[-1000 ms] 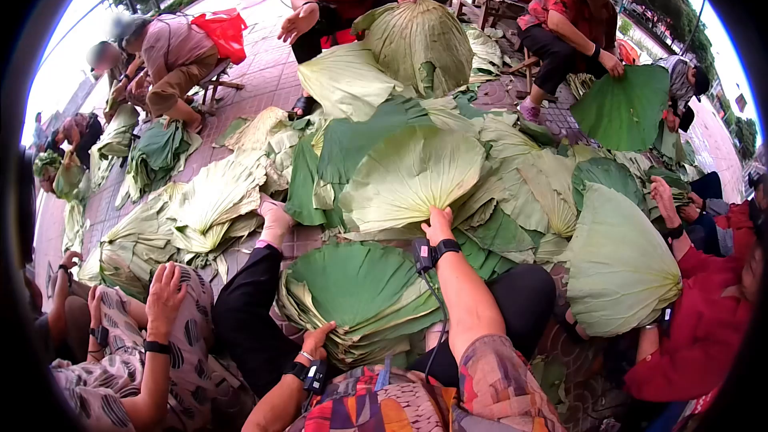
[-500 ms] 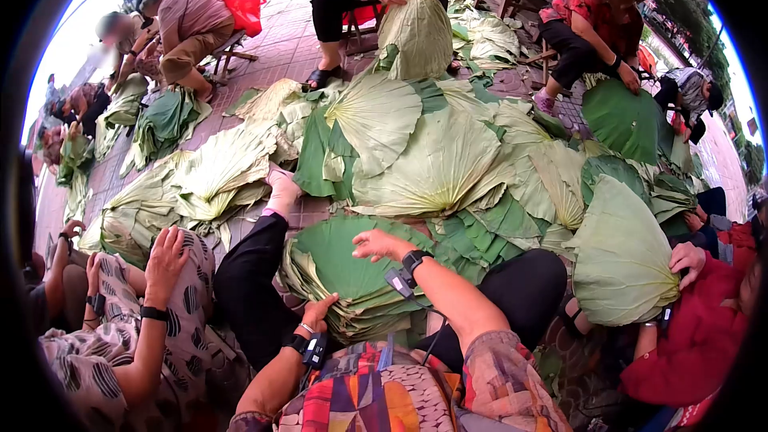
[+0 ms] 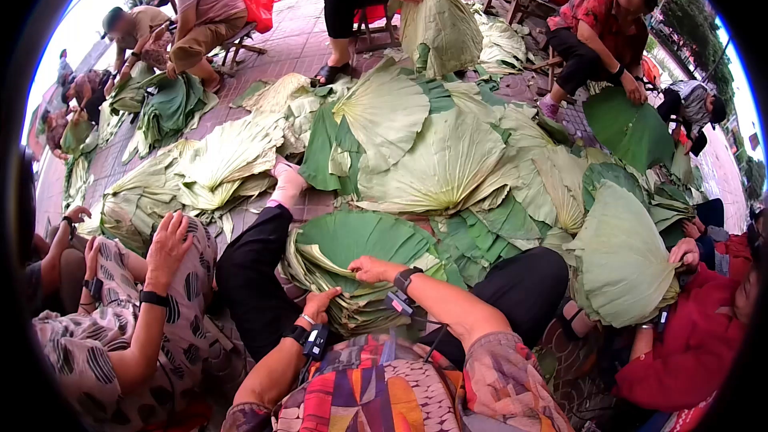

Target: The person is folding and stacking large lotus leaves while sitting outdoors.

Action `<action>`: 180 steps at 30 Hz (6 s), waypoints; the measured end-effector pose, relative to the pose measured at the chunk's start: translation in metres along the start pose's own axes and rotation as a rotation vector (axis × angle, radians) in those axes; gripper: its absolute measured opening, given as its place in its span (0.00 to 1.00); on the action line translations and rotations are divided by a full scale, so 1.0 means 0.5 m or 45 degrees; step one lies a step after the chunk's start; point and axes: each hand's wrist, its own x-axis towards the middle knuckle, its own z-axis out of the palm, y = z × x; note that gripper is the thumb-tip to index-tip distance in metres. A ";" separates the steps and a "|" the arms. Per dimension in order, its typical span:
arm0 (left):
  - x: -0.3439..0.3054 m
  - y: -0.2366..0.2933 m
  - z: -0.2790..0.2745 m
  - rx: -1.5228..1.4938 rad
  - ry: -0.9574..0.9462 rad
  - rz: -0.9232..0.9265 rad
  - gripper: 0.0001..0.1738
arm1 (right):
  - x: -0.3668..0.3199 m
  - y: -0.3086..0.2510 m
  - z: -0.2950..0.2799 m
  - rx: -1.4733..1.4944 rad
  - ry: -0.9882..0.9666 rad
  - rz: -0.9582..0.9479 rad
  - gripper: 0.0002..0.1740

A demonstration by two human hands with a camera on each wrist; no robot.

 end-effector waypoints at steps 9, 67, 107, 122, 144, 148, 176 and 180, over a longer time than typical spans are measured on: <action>0.004 -0.001 -0.004 0.034 0.032 -0.037 0.18 | 0.016 -0.119 -0.166 -0.530 0.265 -0.173 0.19; -0.015 0.003 0.009 -0.037 -0.023 0.106 0.13 | 0.018 -0.017 -0.002 -0.140 -0.010 0.066 0.15; 0.001 -0.004 -0.002 -0.074 -0.014 0.044 0.15 | 0.003 -0.080 -0.048 0.269 -0.097 0.316 0.38; 0.031 -0.013 -0.010 -0.119 0.005 -0.028 0.14 | -0.033 -0.042 -0.023 -0.123 -0.526 0.253 0.34; 0.034 -0.022 -0.014 -0.061 0.028 0.004 0.17 | -0.072 -0.176 -0.414 1.257 1.587 -0.777 0.09; 0.042 -0.025 -0.016 -0.008 0.075 0.026 0.20 | -0.124 -0.072 -0.463 1.234 2.225 -0.392 0.08; 0.016 -0.008 -0.011 -0.154 -0.112 0.003 0.13 | -0.010 -0.038 0.009 -0.199 -0.318 0.154 0.43; 0.024 -0.014 -0.014 -0.179 -0.079 0.000 0.12 | -0.017 -0.046 0.012 -0.092 -0.258 0.142 0.42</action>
